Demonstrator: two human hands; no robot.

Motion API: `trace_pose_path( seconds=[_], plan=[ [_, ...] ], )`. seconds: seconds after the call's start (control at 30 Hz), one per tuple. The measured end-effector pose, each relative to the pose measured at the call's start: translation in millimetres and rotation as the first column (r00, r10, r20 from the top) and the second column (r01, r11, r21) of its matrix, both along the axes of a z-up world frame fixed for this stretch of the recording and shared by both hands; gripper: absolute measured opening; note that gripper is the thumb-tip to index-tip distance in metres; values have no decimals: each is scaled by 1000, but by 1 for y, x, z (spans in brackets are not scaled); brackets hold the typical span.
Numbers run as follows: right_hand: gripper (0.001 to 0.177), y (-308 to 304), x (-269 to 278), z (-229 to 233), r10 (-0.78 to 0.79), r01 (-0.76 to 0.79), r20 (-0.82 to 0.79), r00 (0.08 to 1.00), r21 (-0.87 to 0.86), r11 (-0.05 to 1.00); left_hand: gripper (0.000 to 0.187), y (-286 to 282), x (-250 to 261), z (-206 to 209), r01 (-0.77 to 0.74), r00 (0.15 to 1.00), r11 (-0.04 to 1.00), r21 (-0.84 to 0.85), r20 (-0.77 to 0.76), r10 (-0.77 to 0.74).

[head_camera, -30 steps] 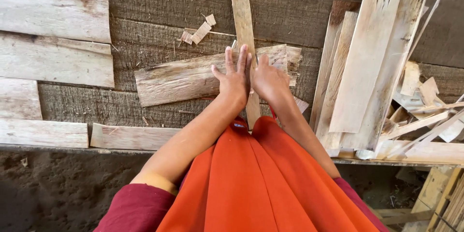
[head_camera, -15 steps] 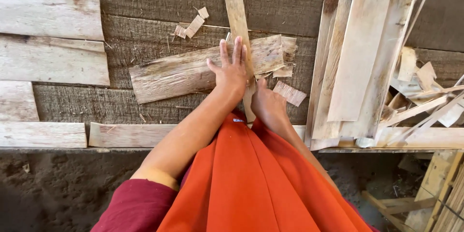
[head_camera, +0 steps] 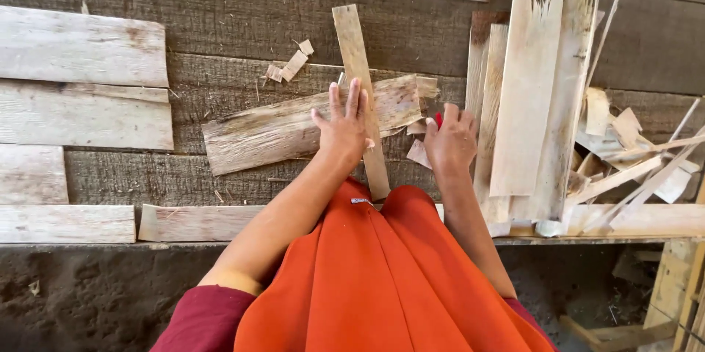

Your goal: The person uses a red utility knife to shave thin strips from several wooden planks on a workbench. They repeatedly hold each plank with one hand and scrape along its surface with the knife, producing wood shavings that accumulate on the bench.

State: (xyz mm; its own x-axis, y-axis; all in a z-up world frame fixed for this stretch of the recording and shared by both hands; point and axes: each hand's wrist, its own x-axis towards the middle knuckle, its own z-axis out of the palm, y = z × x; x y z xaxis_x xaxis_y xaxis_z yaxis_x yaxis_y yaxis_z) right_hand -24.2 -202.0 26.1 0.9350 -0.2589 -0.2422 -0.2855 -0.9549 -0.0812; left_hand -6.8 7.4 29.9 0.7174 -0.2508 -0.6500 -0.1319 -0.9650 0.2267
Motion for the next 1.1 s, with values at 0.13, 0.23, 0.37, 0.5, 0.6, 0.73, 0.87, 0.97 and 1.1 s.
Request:
trace_pose_path(
  seconds=[0.13,0.23,0.37,0.5,0.6,0.73,0.87,0.97,1.1],
  plan=[
    [27,12,28,-38,240,-268,282,929,63,961,102,1,-1,-6,-9,1000,1000,-16,18,9],
    [36,8,45,-74,210,-229,267,940,40,973,100,0,-1,-8,-6,1000,1000,-10,30,6],
    [39,27,54,-25,99,-84,-29,995,340,937,102,1,-2,-16,-11,1000,1000,0,26,11],
    [35,66,45,49,111,-28,-169,979,429,903,98,-1,0,-18,-11,1000,1000,26,-4,11],
    [9,115,19,46,515,-535,148,844,197,821,94,-6,-2,-17,69,998,982,174,-4,-69],
    [17,102,28,61,320,-302,30,947,428,852,95,-2,-8,-30,50,996,991,123,67,-59],
    [38,41,47,65,-100,86,7,995,455,886,106,2,-5,-26,10,996,1000,-9,85,-9],
    [45,-5,29,17,-122,120,-6,992,251,961,105,1,-5,-18,17,995,1000,-22,100,-14],
    [44,-15,4,-2,-125,137,-101,987,127,982,105,6,-7,-2,27,991,999,-38,132,-22]
  ],
)
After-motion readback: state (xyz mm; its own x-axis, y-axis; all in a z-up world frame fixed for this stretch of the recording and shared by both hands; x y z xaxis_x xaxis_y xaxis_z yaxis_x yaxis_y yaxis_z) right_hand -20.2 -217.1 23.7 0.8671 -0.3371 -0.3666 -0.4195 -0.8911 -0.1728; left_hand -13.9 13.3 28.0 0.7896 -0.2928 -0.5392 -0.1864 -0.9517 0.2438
